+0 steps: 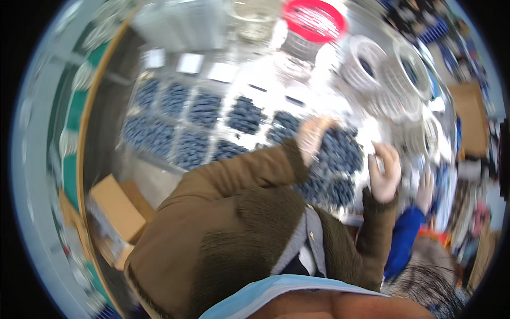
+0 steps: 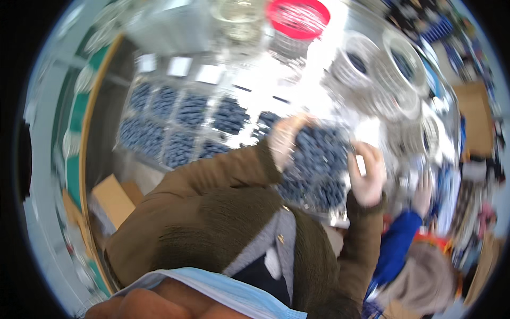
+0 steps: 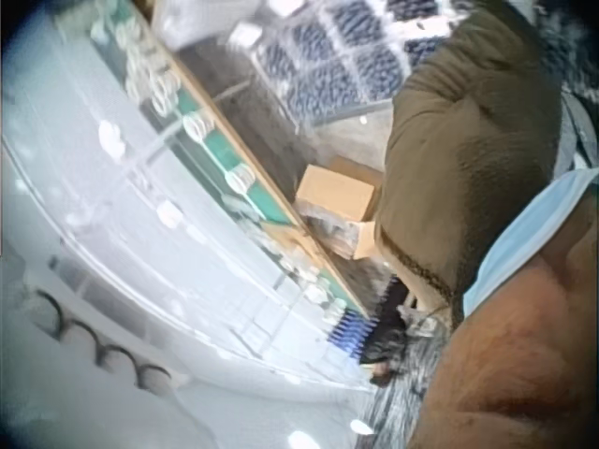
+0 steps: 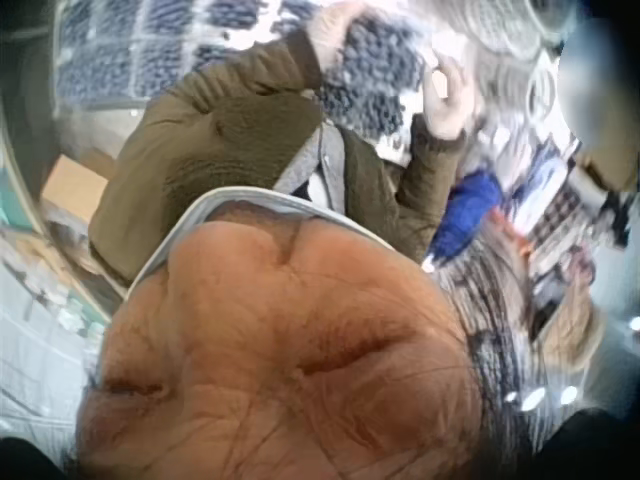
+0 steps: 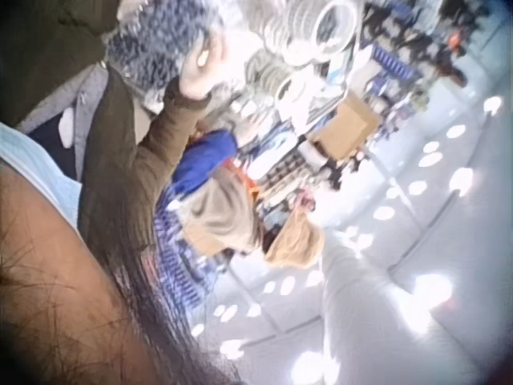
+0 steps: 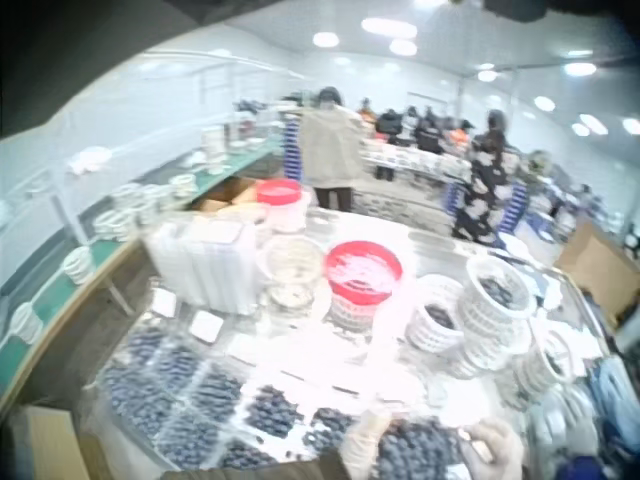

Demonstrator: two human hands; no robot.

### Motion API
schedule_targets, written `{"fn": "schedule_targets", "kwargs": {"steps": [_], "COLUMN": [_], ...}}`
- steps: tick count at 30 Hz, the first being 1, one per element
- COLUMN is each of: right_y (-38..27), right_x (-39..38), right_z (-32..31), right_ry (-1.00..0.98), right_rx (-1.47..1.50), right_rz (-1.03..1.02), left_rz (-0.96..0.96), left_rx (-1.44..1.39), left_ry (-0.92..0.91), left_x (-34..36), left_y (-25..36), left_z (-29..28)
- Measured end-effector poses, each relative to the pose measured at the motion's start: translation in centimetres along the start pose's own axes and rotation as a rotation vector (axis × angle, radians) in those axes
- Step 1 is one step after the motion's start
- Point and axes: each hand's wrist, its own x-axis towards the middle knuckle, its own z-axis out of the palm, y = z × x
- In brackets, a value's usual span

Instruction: The person transfers blueberries from a white basket into clear plastic clamshell containers on a stainless steel table. They then close the containers and place them on the table. The person repeats this process with multiple containers.

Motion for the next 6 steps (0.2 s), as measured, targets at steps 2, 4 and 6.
{"fn": "schedule_targets", "kwargs": {"steps": [2,4,6], "right_y": [1.6,3.1,3.1], "right_x": [-2.0,-4.8,-7.1], "right_z": [-0.9,-1.0,-0.5], "right_ry": [0.009,0.002,-0.069], "right_rx": [0.038,0.255,0.442], "right_rz": [0.272,0.435,0.670], "left_rz": [-0.045,0.156,-0.115], "left_rx": [0.149,0.279,-0.075], "left_ry": [-0.132,-0.035,0.023], "left_x": [0.7,0.0,0.4], "left_y": [0.4,0.3,0.7], "left_z": [-1.2,-0.6,1.2]}}
